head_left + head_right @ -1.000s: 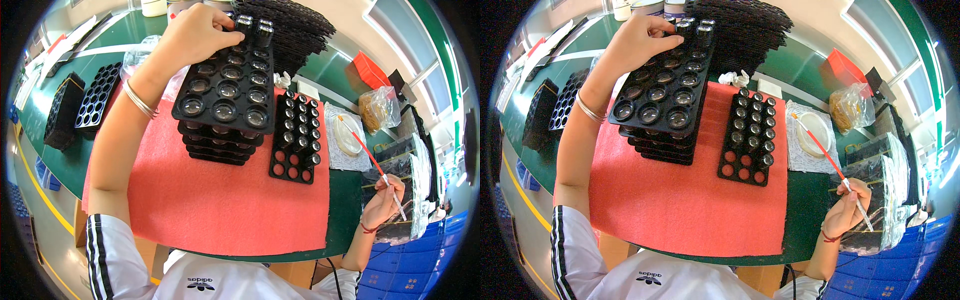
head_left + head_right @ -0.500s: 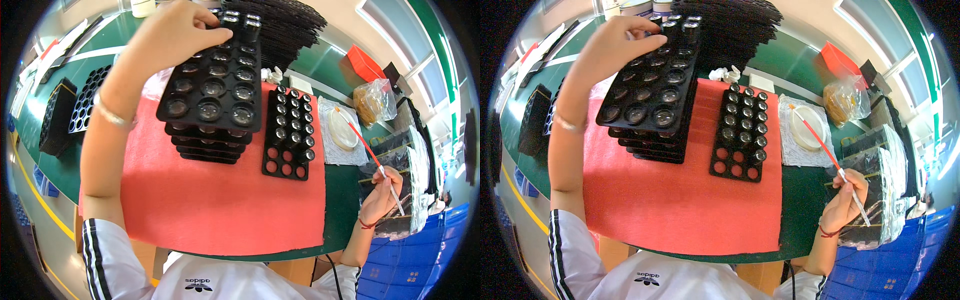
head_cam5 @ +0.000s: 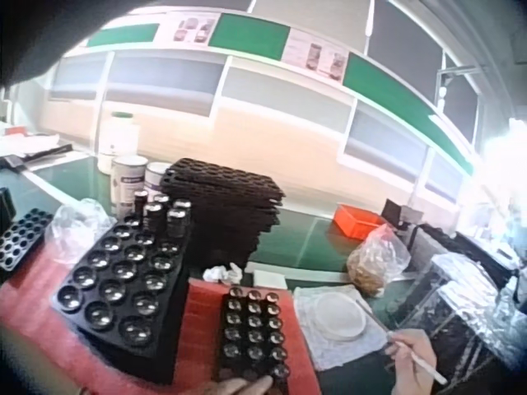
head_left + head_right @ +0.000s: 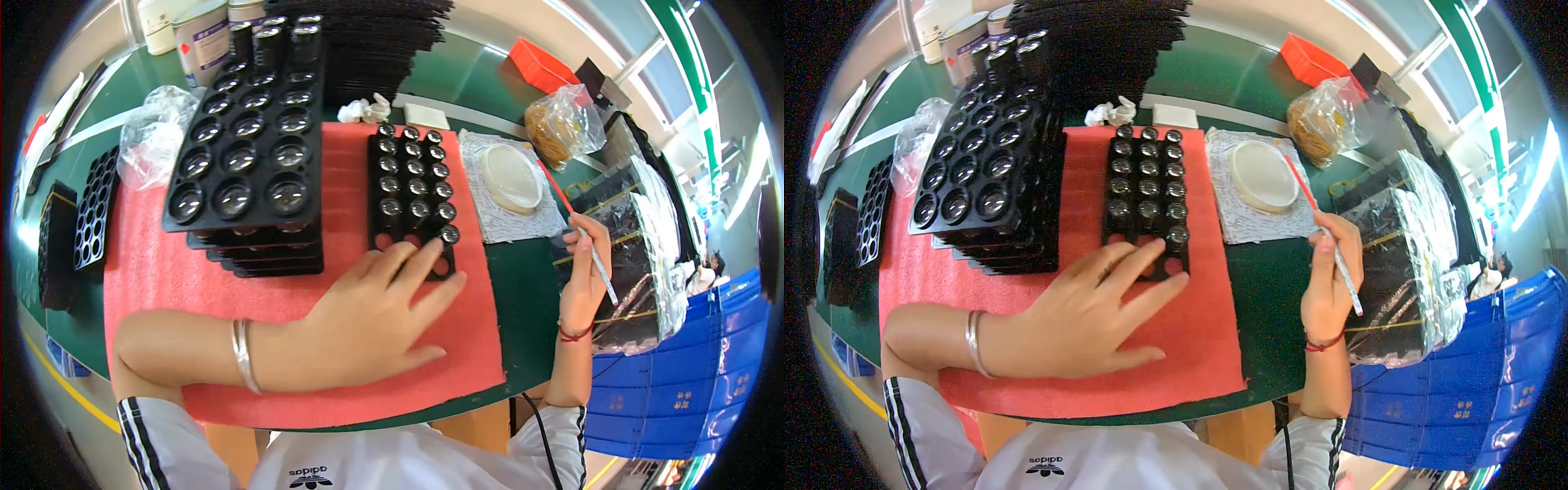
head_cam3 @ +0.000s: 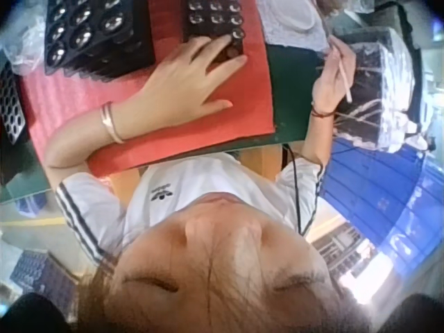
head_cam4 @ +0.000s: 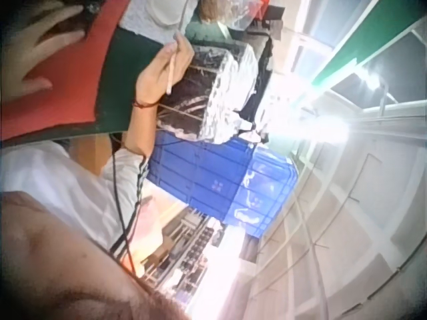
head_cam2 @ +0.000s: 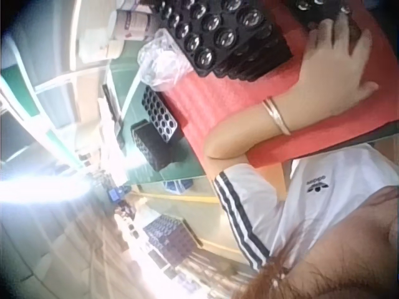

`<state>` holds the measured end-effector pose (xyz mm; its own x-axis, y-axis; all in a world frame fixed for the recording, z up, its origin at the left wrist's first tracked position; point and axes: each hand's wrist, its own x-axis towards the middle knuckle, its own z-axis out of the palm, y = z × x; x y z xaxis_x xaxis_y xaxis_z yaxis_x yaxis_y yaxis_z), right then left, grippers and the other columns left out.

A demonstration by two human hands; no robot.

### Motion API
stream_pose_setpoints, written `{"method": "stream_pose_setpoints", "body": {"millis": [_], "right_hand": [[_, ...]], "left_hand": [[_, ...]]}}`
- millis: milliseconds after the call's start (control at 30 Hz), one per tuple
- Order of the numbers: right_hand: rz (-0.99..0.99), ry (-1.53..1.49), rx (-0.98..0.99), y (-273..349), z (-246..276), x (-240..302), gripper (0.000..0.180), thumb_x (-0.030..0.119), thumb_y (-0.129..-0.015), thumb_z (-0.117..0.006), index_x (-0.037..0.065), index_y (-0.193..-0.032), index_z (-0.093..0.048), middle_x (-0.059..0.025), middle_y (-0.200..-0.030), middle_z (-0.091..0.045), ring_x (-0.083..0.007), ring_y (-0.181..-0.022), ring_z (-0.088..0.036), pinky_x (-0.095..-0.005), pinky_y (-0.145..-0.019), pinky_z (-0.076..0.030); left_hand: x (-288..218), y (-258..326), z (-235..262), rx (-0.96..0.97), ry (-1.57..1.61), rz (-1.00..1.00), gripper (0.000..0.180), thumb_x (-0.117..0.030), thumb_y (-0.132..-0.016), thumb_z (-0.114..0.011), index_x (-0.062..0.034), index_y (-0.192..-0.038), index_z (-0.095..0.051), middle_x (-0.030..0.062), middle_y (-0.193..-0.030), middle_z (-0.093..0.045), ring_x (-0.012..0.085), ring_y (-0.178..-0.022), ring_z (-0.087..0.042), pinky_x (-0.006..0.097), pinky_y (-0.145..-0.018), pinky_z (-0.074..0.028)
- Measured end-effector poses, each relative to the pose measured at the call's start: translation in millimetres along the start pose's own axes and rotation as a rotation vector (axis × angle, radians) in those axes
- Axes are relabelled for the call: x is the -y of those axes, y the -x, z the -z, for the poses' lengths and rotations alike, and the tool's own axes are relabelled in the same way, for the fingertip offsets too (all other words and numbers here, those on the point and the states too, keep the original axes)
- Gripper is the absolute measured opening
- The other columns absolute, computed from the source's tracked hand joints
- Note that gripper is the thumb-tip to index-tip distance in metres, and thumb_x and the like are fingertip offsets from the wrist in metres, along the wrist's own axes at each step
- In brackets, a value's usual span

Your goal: Applying adhesive to lighting components using a brush and organizing them in trays on a factory assembly line.

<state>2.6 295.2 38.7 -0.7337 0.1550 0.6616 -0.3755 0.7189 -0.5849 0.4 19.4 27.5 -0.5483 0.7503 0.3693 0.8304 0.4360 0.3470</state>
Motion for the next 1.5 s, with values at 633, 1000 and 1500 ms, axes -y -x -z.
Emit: {"method": "stream_pose_setpoints", "body": {"millis": [633,1000,1500], "right_hand": [[-0.084,0.013,0.039,0,5,-4,0.030,0.021,-0.093,-0.043,-0.003,-0.088,-0.060,-0.0108,-0.079,-0.059,-0.0158,-0.072,-0.054,-0.0275,-0.069,-0.043],[-0.057,-0.291,-0.121,4,6,-5,0.038,0.028,-0.095,-0.036,-0.005,-0.096,-0.056,-0.0117,-0.085,-0.059,-0.0147,-0.071,-0.053,-0.0262,-0.067,-0.042],[-0.245,-1.216,0.079,1,13,-4,0.016,0.017,-0.086,-0.045,0.002,-0.093,-0.048,-0.0095,-0.082,-0.050,-0.0178,-0.070,-0.046,-0.0295,-0.062,-0.037]], "left_hand": [[22,-15,-28,0.136,0.038,0.145,0.061,-0.044,-0.080,-0.056,-0.0166,-0.131,-0.039,0.0196,-0.127,-0.028,0.0355,-0.109,-0.033,0.049,-0.092,-0.030],[24,-10,-30,0.107,-0.010,0.100,0.062,-0.044,-0.081,-0.056,-0.0152,-0.132,-0.039,0.0210,-0.120,-0.035,0.0342,-0.101,-0.038,0.044,-0.086,-0.035],[35,-17,-34,-0.450,1.152,0.275,0.030,-0.001,-0.088,-0.048,-0.0074,-0.113,-0.032,0.0051,-0.099,-0.043,0.0115,-0.083,-0.049,0.028,-0.070,-0.044]]}}
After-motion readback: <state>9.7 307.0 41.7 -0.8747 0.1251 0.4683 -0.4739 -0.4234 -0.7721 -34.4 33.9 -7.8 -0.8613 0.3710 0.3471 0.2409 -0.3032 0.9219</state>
